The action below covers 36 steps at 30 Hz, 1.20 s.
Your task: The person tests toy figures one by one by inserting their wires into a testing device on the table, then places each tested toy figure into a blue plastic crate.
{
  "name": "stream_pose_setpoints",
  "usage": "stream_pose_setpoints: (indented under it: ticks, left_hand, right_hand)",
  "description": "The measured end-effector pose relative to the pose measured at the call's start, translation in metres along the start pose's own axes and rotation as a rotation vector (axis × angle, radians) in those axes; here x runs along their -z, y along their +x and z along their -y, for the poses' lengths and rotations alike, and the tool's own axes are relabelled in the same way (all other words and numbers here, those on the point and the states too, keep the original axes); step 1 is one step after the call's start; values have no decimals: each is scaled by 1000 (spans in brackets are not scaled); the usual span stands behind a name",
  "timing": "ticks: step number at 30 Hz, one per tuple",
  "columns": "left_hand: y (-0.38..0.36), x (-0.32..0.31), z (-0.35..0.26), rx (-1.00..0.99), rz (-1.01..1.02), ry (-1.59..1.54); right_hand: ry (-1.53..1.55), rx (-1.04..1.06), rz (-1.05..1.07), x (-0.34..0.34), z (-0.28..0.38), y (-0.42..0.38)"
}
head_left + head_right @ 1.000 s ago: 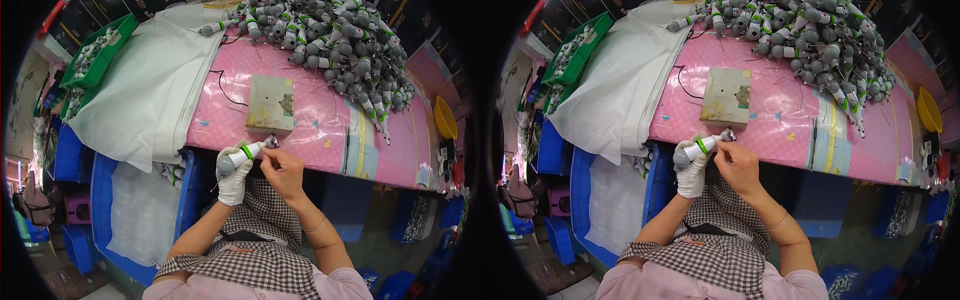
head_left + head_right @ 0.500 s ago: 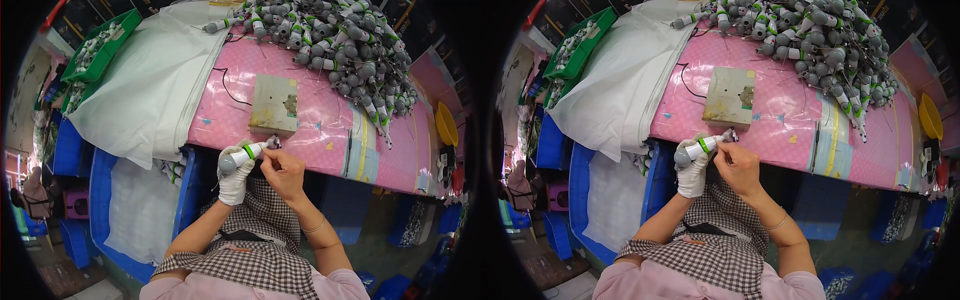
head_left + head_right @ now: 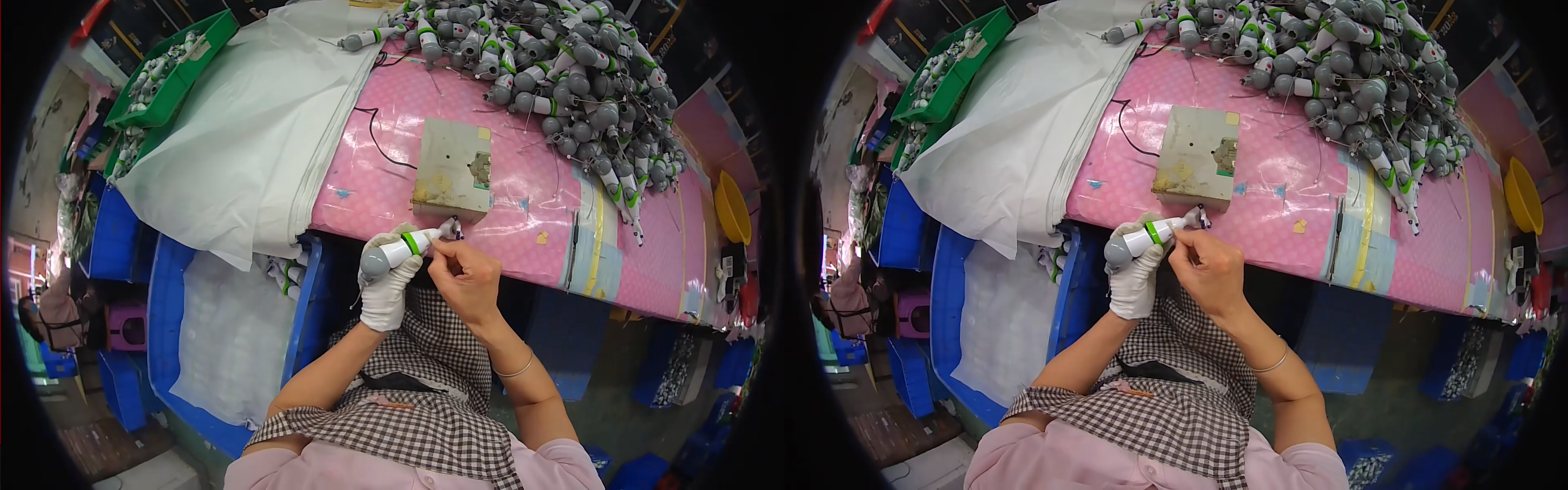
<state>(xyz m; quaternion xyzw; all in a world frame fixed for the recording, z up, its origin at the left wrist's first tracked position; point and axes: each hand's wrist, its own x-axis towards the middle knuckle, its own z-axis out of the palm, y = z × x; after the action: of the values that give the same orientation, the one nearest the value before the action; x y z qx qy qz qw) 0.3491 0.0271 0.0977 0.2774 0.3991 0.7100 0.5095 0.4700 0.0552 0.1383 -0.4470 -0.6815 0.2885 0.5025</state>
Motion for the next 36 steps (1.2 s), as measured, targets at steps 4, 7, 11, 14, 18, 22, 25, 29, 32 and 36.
stream_pose_setpoints:
  ticks: [4,7,11,14,18,22,25,29,32,36]
  left_hand:
    - [2,-2,-1,14,-11,14]
    - [0,-5,-4,32,-40,-44]
    - [1,-8,-6,39,-28,-45]
    - [0,-6,-4,44,-46,-37]
    - [1,-6,-3,32,-41,-4]
    - [1,-8,-7,13,-32,41]
    - [3,-10,-12,41,-39,93]
    - [2,-16,-20,70,-45,132]
    - [2,-13,-13,108,-51,-1]
    - [2,-13,-13,121,-49,59]
  right_hand:
    - [-56,27,-32,1,1,-1]
    - [-85,38,-30,2,-2,-1]
    - [-172,145,-24,1,6,-1]
    - [-187,98,-63,2,-3,1]
    - [-92,30,-5,1,2,-2]
    - [-135,-18,-54,3,-4,3]
    - [27,-17,-95,3,11,2]
    - [-54,141,-45,-2,21,-3]
    - [-116,263,49,-10,22,-10]
    - [-169,242,-12,-11,21,-7]
